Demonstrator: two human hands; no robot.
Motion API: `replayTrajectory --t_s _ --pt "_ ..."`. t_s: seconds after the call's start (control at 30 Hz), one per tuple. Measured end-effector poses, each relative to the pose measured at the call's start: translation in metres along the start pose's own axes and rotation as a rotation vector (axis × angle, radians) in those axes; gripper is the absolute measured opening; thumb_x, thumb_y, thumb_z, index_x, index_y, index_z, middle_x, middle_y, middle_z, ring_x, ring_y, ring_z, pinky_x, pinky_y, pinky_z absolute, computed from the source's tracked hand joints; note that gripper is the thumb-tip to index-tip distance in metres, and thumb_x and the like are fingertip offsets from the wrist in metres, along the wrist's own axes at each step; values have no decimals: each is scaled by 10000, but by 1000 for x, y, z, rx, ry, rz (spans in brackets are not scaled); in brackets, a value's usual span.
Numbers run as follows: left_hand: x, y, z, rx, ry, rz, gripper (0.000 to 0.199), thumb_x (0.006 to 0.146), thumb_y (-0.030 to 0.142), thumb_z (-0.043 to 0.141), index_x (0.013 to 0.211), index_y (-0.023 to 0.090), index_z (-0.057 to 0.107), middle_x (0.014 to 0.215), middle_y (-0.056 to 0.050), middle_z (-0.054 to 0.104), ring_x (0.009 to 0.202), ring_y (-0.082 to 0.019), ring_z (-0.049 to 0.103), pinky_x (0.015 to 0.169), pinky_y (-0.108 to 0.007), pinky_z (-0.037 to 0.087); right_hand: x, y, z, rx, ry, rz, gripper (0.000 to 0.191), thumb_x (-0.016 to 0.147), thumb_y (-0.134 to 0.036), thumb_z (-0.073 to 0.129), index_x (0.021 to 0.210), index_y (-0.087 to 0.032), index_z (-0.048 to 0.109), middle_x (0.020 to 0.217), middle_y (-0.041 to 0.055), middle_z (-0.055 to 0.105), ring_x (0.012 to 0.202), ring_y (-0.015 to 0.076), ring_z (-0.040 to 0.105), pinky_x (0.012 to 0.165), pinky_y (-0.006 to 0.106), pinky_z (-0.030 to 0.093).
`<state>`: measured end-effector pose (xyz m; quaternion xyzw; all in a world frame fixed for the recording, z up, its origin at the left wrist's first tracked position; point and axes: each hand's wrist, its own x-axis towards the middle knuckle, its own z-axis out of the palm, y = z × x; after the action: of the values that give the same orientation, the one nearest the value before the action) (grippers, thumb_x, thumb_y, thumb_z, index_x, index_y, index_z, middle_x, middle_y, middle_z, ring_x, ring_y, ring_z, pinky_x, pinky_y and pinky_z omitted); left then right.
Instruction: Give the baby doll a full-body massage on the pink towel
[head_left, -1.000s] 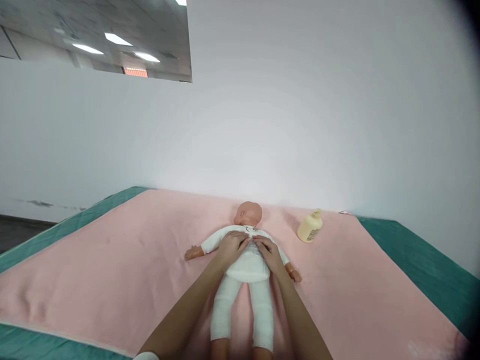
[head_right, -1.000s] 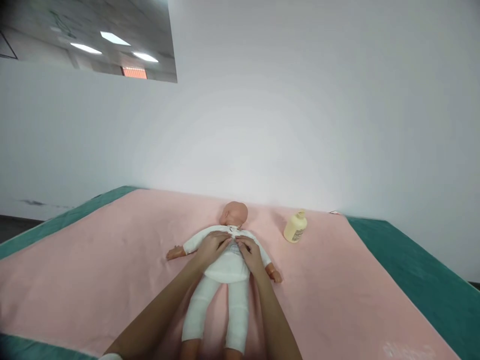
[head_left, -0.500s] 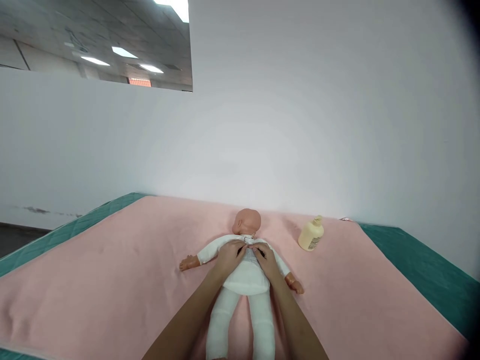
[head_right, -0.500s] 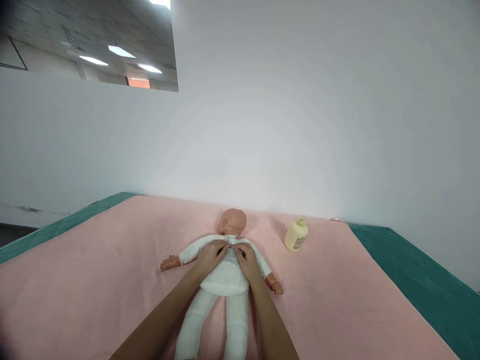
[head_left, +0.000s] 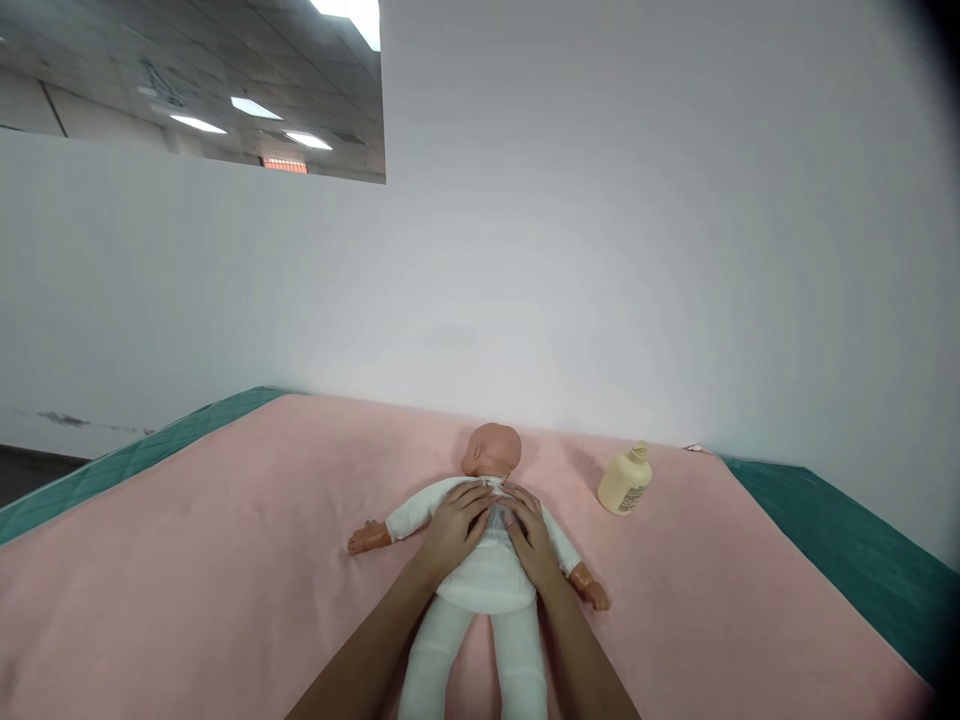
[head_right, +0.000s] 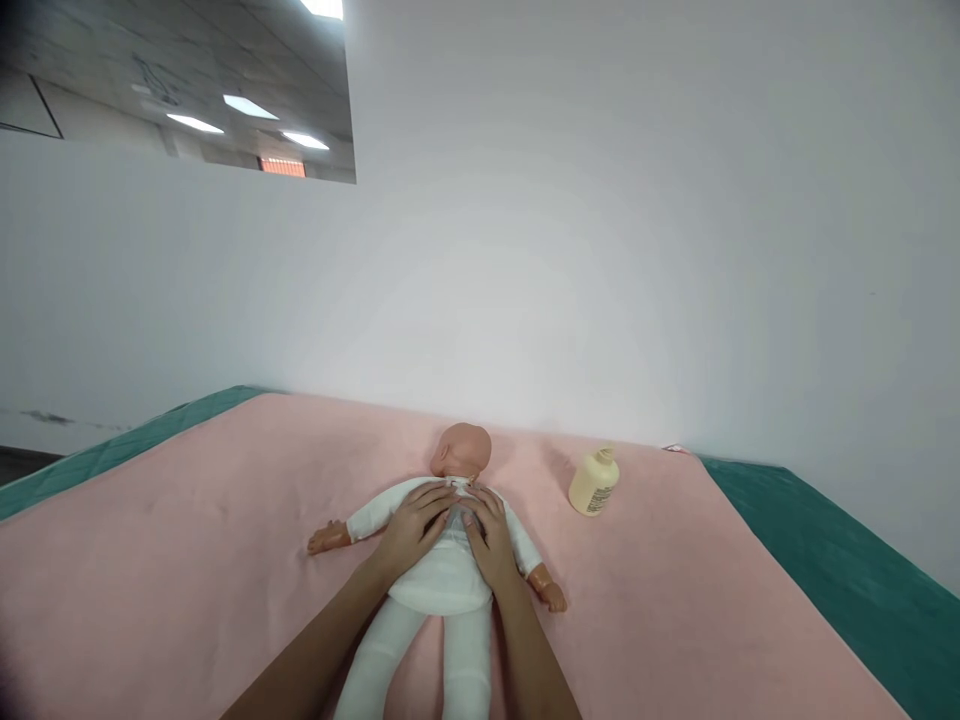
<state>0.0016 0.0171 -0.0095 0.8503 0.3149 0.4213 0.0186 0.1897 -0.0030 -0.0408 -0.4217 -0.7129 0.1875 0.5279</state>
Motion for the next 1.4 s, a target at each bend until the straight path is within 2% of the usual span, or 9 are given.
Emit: replayTrajectory --t_s 0.1,0.4,0.7,0.9,1.07,1.27,1.4 --pt "-1 -2 2 6 0 -24 314 920 163 500 1181 203 671 1206 -71 694 1191 -225 587 1045 -477 476 0 0 0 -8 -11 0 328 974 -398 465 1218 -295 659 1319 64 625 1293 221 506 1161 469 353" --pt "0 -4 4 -26 -71 -93 307 934 174 473 1156 188 685 1167 -72 710 1132 -220 607 1031 -471 471 1 -7 -2 28 -26 53 325 977 -406 457 1189 -287 672 1267 50 663 1248 209 550 1136 425 388" --pt "2 -3 3 -36 -82 -110 295 940 187 473 1134 188 696 1137 -68 721 1093 -215 628 1008 -454 488 1 -5 1 59 -33 94 334 972 -431 457 1168 -276 680 1259 56 666 1242 214 552 1143 440 376" --pt "-4 1 -6 -16 21 -52 299 957 186 454 1133 182 695 1188 -79 704 1137 -215 620 1007 -437 500 -10 -13 -8 47 -28 126 334 964 -420 478 1209 -286 662 1376 69 573 1330 225 470 1174 452 340" --pt "-9 10 -13 -49 66 -23 299 968 189 439 1113 196 700 1129 -71 727 1063 -204 645 942 -408 536 -16 -22 -10 -20 89 67 280 957 -394 489 1001 -267 735 1275 97 601 1280 246 484 1133 471 384" --pt "-7 16 -23 -39 93 92 279 935 147 470 1076 196 707 1045 -65 750 1016 -197 667 884 -369 561 -18 -29 -10 -32 134 23 285 966 -353 460 993 -264 730 1223 106 616 1237 255 507 1085 480 420" --pt "-26 20 -40 -4 112 134 342 907 102 489 1159 236 679 1119 -54 738 1116 -208 650 926 -376 549 -38 -43 -13 -35 108 -2 280 968 -313 446 990 -280 723 1212 84 640 1258 261 510 1093 495 420"
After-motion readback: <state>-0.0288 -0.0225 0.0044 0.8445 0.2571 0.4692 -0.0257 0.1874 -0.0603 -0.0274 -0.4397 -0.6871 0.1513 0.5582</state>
